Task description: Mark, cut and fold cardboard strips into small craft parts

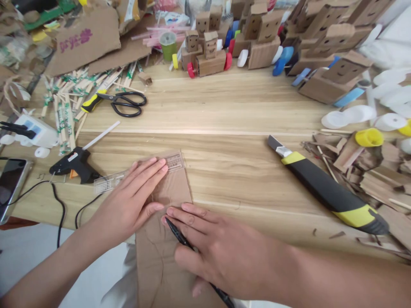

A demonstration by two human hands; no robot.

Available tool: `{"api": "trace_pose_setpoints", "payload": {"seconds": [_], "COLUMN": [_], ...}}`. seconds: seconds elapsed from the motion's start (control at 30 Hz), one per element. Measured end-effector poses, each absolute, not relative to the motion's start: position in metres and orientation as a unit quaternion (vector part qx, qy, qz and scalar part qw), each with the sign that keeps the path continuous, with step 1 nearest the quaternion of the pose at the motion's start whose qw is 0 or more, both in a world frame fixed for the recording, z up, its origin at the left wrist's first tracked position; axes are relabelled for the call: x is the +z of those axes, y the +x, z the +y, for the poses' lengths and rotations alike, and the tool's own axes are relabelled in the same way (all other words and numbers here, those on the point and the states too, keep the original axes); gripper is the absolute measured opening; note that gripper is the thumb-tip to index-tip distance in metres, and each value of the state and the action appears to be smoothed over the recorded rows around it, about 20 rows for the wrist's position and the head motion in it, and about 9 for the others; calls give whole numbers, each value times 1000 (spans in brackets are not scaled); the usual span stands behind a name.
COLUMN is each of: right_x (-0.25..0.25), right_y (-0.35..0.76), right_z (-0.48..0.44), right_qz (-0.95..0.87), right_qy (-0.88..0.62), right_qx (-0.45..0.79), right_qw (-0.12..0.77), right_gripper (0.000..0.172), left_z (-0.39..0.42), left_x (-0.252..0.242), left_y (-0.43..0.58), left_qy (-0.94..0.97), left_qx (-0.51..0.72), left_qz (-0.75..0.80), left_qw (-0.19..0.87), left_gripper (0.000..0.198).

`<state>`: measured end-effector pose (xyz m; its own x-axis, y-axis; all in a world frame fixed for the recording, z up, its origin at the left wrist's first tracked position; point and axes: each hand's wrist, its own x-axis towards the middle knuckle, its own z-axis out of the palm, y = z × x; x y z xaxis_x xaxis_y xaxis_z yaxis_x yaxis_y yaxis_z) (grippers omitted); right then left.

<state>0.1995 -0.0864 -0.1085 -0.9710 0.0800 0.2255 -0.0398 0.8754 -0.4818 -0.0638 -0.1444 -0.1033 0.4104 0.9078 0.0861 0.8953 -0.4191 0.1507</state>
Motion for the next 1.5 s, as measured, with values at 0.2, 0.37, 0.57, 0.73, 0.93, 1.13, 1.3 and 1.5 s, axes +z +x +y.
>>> {"api": "trace_pose_setpoints", "payload": {"seconds": [0.2, 0.37, 0.57, 0.73, 0.93, 1.13, 1.3, 1.5], "right_x": [-110, -109, -109, -107, -106, -103, -84, -62], "right_y": [208, 210, 209, 209, 210, 208, 203, 169], "right_z": [-85, -83, -83, -83, -85, -81, -58, -9], "right_qz": [-960, -959, -961, -962, -962, -952, -906, -700], "right_qy": [-10, -3, -5, 0, -12, -9, -40, -280], "right_qx": [254, 255, 251, 247, 246, 282, 404, 604], "right_qw": [115, 122, 119, 120, 120, 117, 123, 259], "right_gripper": [31, 33, 30, 32, 31, 36, 39, 62], "left_z": [-138, -136, -135, -137, -138, -142, -143, -142], "left_x": [-104, -106, -105, -105, -105, -108, -114, -120], "left_y": [-60, -60, -57, -48, -37, -25, -23, -21], "left_qy": [840, 832, 841, 840, 825, 807, 801, 792], "left_qx": [79, 70, 72, 79, 83, 73, 83, 114], "left_qz": [531, 545, 535, 536, 557, 585, 592, 599], "left_qw": [80, 70, 41, -29, -40, -38, -37, -39], "left_gripper": [59, 59, 56, 56, 51, 53, 52, 52]}}
